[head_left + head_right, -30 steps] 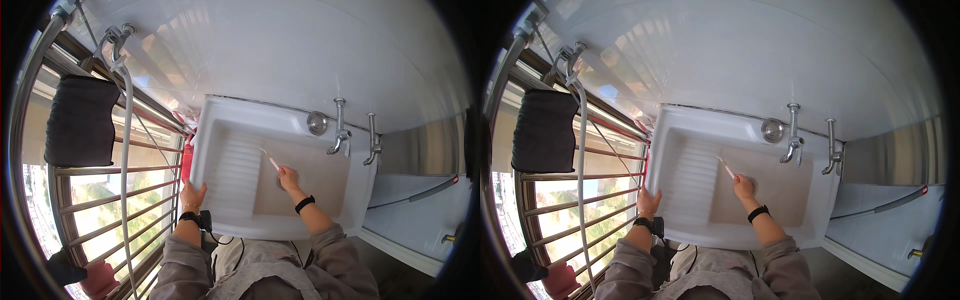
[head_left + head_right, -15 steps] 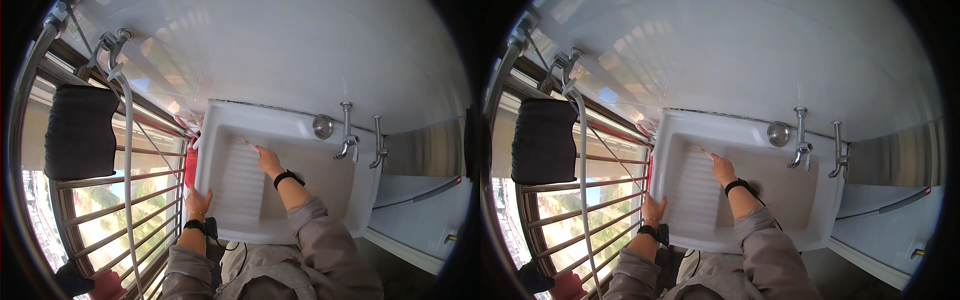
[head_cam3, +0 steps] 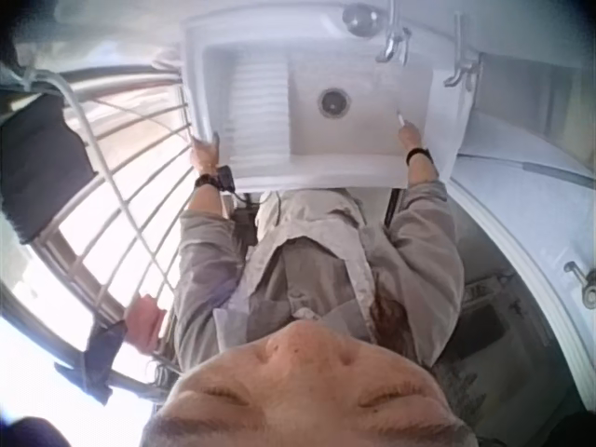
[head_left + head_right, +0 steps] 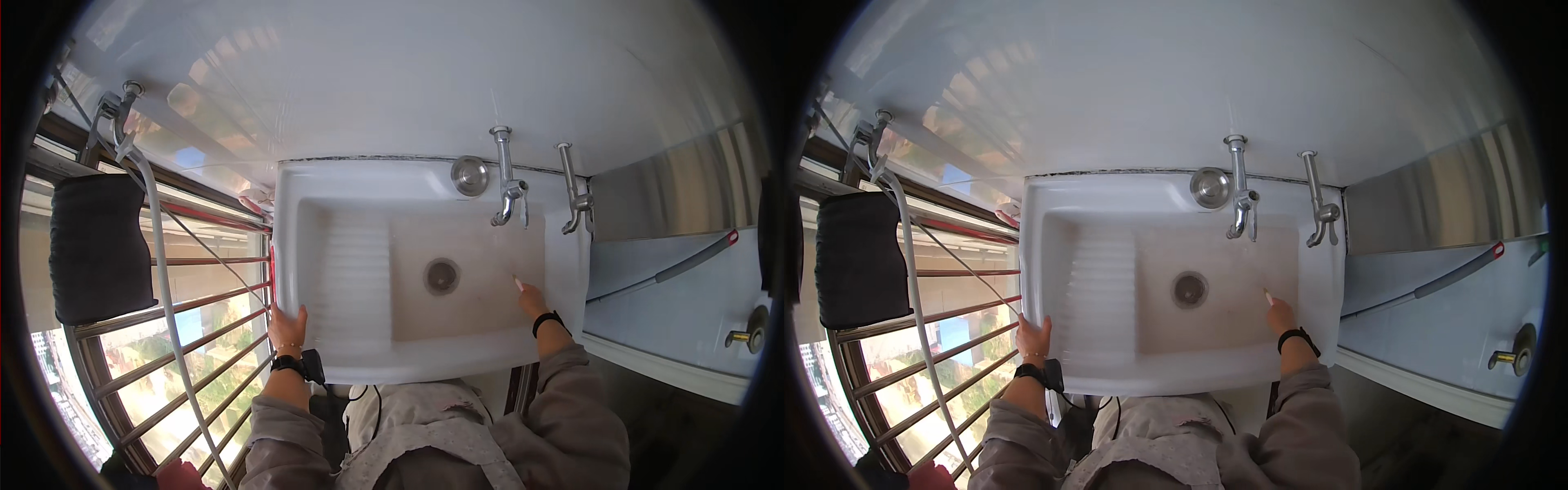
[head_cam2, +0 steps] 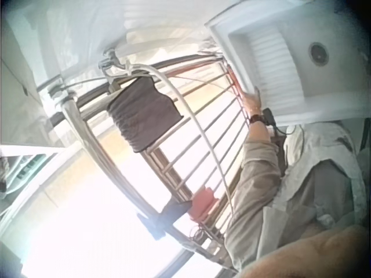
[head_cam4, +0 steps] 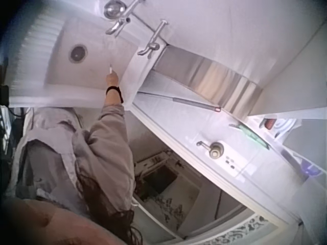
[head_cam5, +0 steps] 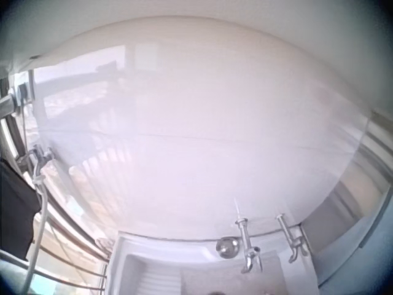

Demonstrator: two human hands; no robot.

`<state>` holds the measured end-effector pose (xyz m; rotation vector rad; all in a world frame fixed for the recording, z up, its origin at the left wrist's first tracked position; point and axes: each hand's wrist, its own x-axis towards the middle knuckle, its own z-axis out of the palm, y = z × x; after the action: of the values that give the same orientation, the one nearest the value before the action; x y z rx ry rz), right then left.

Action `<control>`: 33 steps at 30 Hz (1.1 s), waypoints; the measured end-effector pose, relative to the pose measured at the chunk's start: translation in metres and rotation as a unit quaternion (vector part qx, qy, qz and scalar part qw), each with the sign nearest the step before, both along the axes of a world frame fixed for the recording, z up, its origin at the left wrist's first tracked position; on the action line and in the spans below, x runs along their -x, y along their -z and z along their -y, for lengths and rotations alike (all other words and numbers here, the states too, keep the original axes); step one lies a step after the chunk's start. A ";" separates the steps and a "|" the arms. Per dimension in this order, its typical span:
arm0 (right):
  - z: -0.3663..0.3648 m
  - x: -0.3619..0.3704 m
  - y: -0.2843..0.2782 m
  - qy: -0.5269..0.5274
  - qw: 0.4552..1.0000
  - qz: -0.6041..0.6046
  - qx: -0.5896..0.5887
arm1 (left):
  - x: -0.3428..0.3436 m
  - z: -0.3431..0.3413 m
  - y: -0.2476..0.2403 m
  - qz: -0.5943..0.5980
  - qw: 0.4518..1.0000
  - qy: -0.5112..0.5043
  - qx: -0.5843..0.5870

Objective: The person is scrubbing and rinsing a utility sink on a balcony.

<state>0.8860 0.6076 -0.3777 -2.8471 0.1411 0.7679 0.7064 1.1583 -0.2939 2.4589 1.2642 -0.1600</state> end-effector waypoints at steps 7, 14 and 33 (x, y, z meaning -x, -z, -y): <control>-0.060 0.032 -0.050 -0.254 0.950 -0.182 0.010 | 0.006 -0.005 0.010 -0.004 1.000 0.006 -0.002; -0.182 0.055 -0.024 -0.336 0.929 0.019 -0.154 | 0.007 -0.004 0.014 0.012 1.000 0.016 -0.022; -0.037 0.027 -0.051 -0.226 0.971 -0.070 0.047 | 0.007 -0.005 0.020 0.024 0.999 0.030 -0.028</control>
<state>0.8585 0.6444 -0.3267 -2.9466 -0.4810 1.0707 0.6997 1.1631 -0.3140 2.5345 1.1916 -0.0812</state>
